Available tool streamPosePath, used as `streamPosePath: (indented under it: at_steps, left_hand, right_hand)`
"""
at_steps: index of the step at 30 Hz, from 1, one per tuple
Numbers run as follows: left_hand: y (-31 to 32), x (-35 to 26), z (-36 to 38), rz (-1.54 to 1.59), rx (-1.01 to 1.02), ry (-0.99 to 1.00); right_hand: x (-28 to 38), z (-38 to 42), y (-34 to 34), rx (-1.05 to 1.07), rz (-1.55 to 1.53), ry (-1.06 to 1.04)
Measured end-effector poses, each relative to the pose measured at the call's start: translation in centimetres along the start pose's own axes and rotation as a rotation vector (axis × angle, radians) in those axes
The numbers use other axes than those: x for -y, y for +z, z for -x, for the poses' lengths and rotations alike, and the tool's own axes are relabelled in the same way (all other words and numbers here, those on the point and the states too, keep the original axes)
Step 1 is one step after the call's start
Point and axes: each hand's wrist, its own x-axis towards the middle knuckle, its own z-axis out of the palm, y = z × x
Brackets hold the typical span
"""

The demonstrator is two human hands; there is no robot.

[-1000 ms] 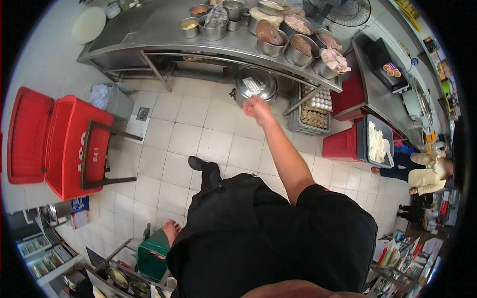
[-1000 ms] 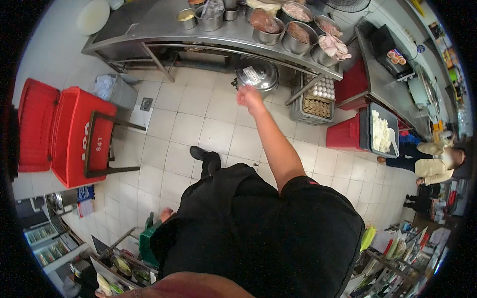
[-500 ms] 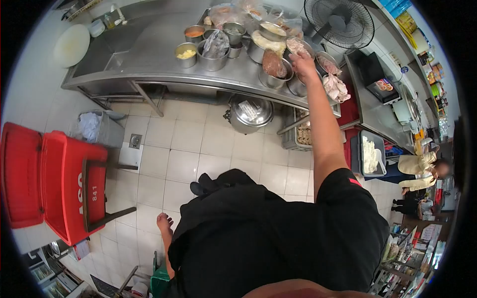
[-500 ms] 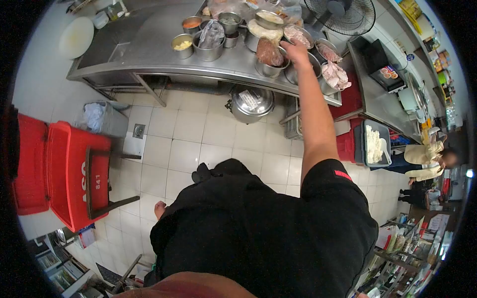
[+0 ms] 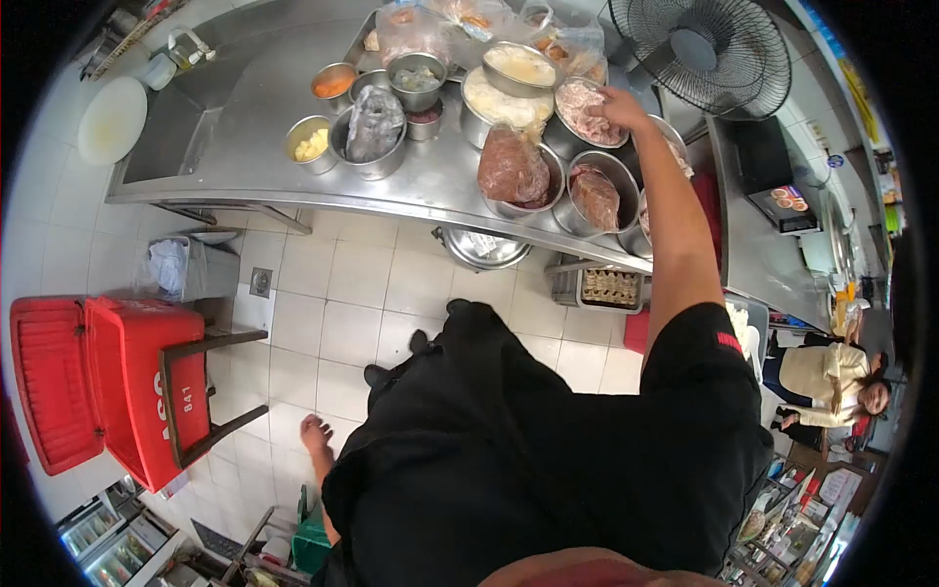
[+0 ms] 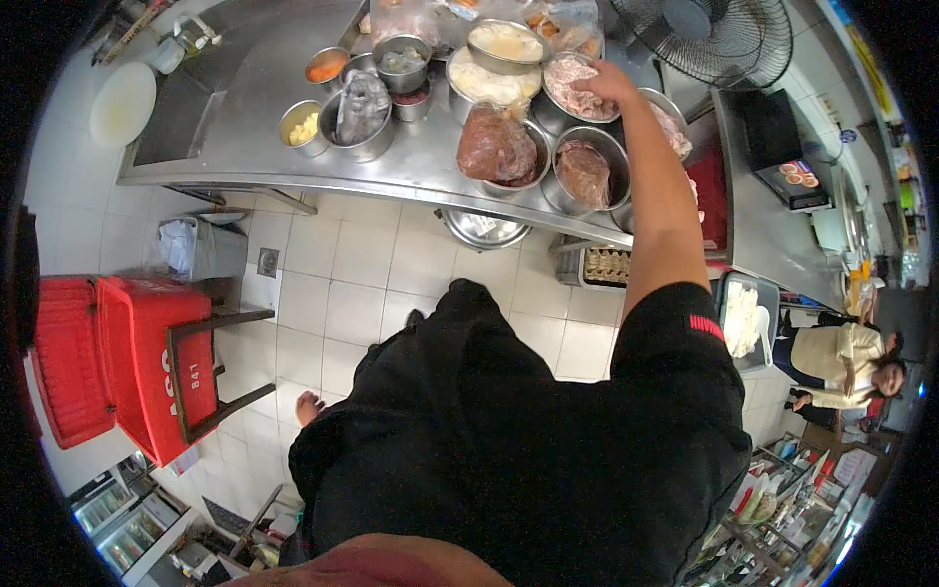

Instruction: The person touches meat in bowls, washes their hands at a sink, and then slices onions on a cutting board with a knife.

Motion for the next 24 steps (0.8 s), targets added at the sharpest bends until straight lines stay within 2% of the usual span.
streamPosePath:
  at_steps: [1, 3, 4, 6, 7, 8, 10, 16, 19, 22, 23, 24]
  left_hand:
    - [1.9, 0.8, 1.6, 0.010, 0.016, -0.023]
    - [4.7, 3.7, 2.2, -0.171, 0.082, -0.032]
    - [6.1, 4.6, 3.2, -0.171, 0.131, -0.040]
    - [9.0, 5.2, 6.2, -0.267, 0.108, -0.021]
    - [10.1, 4.9, 7.9, -0.288, 0.120, 0.000]
    - [11.3, 3.7, 10.0, -0.274, 0.110, -0.019]
    - [12.2, 4.2, 10.6, -0.282, 0.117, 0.021]
    - [14.7, 1.9, 11.6, -0.237, 0.053, -0.006]
    - [15.0, 3.7, 9.9, -0.148, 0.030, 0.029]
    - [15.4, 4.6, 10.4, -0.134, 0.019, 0.007]
    - [15.3, 5.1, 10.4, -0.171, 0.026, -0.005]
    - [14.4, 7.0, 9.3, -0.180, 0.069, 0.000]
  right_hand:
    - [-0.1, -1.7, 0.3, 0.063, -0.052, 0.015]
    - [-0.8, -3.1, 0.5, 0.139, -0.041, -0.053]
    - [0.1, -4.1, 1.0, 0.185, -0.027, -0.112]
    - [-2.7, -8.5, 4.1, 0.201, -0.042, -0.316]
    - [-2.0, -9.3, 4.1, 0.321, 0.001, -0.299]
    - [-2.9, -10.1, 5.3, 0.255, 0.085, -0.272]
    - [0.4, -8.0, 4.2, 0.235, 0.393, -0.259]
    - [0.9, -5.7, 4.9, 0.073, 0.296, -0.159]
    - [-0.4, -4.0, 5.2, 0.042, 0.474, -0.274]
    - [-3.8, -4.5, 4.6, 0.186, 0.280, -0.314]
    - [-4.4, -5.1, 4.0, 0.270, 0.200, -0.203]
    - [-5.0, -6.9, 3.4, 0.341, 0.255, -0.274]
